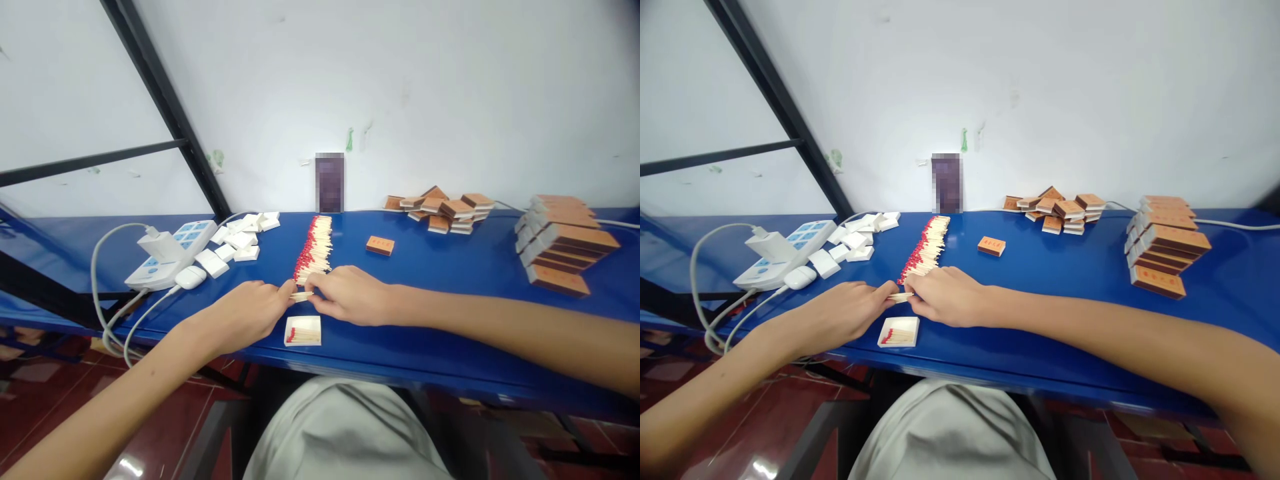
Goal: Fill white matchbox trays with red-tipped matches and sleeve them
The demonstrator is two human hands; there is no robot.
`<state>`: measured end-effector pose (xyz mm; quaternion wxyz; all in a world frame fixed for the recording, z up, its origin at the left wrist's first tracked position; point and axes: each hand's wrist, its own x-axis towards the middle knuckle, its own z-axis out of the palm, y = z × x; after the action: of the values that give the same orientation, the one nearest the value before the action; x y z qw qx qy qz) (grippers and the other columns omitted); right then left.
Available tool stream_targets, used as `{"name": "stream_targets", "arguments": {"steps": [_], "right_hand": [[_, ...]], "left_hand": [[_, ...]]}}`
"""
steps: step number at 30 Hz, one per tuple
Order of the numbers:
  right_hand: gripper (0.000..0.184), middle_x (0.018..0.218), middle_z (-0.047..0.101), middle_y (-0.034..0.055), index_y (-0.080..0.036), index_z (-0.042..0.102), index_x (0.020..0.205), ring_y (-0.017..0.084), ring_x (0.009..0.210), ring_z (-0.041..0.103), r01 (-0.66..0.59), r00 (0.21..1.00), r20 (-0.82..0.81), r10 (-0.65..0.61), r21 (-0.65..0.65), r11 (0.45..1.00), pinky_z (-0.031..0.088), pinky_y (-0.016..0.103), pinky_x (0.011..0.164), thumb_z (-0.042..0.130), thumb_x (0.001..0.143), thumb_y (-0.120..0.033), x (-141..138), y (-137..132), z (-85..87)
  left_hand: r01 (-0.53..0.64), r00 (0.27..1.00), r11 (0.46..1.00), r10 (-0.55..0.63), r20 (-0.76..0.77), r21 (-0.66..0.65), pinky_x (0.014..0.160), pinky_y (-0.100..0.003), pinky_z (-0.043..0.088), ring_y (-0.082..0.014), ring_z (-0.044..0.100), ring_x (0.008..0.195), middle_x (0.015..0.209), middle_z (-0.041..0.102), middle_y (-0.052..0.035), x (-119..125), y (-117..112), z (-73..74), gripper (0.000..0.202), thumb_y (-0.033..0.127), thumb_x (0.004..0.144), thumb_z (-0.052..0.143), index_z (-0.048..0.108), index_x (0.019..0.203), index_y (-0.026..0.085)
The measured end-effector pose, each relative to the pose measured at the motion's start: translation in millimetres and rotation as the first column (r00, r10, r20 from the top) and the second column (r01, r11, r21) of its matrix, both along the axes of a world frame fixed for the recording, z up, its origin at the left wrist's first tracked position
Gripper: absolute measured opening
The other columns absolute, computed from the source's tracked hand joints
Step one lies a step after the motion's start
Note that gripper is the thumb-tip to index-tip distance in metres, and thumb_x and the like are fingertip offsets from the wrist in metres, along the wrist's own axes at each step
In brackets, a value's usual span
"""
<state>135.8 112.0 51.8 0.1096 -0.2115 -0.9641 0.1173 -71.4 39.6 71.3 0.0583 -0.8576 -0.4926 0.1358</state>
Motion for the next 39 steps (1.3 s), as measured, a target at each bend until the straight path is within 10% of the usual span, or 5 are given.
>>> {"name": "stream_targets", "arguments": {"steps": [8,18,33,39], "right_hand": [[0.005,0.059,0.052,-0.0052,-0.018,0.059,0.081,0.008,0.052,0.043,-0.062,0.996,-0.085,0.041,-0.260,0.964,0.027,0.022,0.055,0.057,0.084,-0.021,6,-17,14.0],[0.007,0.057,0.057,-0.0052,-0.018,0.058,0.081,0.008,0.050,0.047,-0.084,0.995,-0.077,0.063,-0.318,0.944,0.029,0.022,0.051,0.055,0.084,-0.023,9,-28,1.1],[0.012,0.071,0.061,-0.0018,-0.018,0.053,0.078,0.010,0.058,0.047,-0.039,0.978,-0.210,0.003,-0.166,0.985,0.034,0.026,0.061,0.056,0.084,-0.028,8,-33,-12.4],[0.009,0.055,0.050,-0.0058,-0.018,0.055,0.083,0.012,0.056,0.039,-0.076,0.959,-0.277,0.064,-0.031,0.997,0.036,0.033,0.076,0.055,0.084,-0.028,10,-28,-16.1]], "left_hand": [[-0.032,0.999,0.995,0.034,0.015,-0.096,0.054,-0.030,0.030,-0.0238,0.056,0.058,0.071,0.061,-0.0024,11,-29,21.3,0.019,0.005,0.096,0.035,0.050,0.099,0.018],[-0.018,0.988,0.995,0.032,0.151,-0.095,0.064,-0.033,0.032,-0.0236,0.054,0.065,0.071,0.060,-0.0015,7,-40,0.8,0.021,0.018,0.104,0.029,0.049,0.096,0.019],[-0.184,0.806,0.979,0.199,0.558,-0.083,0.067,-0.029,0.038,-0.0180,0.052,0.067,0.069,0.050,0.0050,-6,-47,-21.7,0.049,0.045,0.093,0.055,0.044,0.135,0.024],[-0.187,0.776,0.981,0.179,0.605,-0.052,0.067,-0.028,0.036,-0.0174,0.052,0.069,0.071,0.054,0.0035,1,-44,-29.2,0.030,0.045,0.090,0.060,0.060,0.112,0.024]]}}
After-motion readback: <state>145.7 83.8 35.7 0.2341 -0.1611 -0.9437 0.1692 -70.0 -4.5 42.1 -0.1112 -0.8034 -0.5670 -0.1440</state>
